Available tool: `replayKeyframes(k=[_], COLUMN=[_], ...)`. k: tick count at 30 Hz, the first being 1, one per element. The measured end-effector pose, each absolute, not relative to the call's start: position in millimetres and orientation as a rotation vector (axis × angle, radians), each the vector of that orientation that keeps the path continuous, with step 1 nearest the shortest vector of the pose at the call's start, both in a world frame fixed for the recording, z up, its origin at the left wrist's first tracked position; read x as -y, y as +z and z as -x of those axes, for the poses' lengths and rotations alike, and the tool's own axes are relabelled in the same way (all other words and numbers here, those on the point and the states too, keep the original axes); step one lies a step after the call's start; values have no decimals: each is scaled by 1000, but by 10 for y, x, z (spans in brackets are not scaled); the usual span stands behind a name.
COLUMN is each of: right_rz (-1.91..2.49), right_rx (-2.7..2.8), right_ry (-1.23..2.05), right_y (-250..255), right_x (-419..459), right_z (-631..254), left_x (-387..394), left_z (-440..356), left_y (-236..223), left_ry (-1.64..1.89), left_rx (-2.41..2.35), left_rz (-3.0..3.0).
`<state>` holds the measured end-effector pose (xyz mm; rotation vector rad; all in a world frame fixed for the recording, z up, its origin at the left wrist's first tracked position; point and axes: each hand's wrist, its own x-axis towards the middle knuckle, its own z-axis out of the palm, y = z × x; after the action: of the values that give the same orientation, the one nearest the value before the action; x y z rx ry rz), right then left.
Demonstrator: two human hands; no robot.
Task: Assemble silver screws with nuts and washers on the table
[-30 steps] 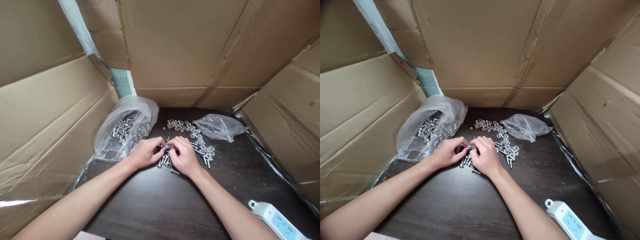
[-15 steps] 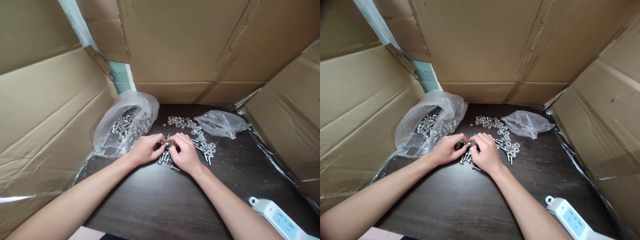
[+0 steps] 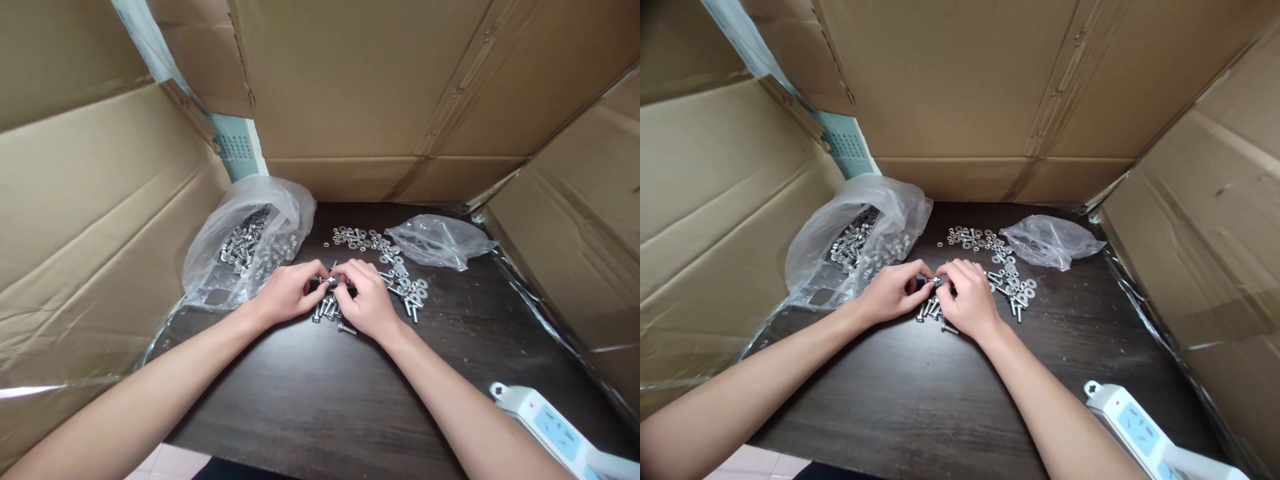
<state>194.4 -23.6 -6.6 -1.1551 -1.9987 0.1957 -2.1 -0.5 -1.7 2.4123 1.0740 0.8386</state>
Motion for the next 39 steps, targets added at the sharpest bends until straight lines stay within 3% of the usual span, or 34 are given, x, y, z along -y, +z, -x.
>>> replayKeyframes(k=[39], right_rz=[1195], right_rx=[2004], right_ry=[238], right_y=[-53], right_x=[238], right_z=[-1928], left_x=[8], left_z=[22], left_y=[-13], left_ry=[882], left_rx=[-1029], left_rz=[-2375])
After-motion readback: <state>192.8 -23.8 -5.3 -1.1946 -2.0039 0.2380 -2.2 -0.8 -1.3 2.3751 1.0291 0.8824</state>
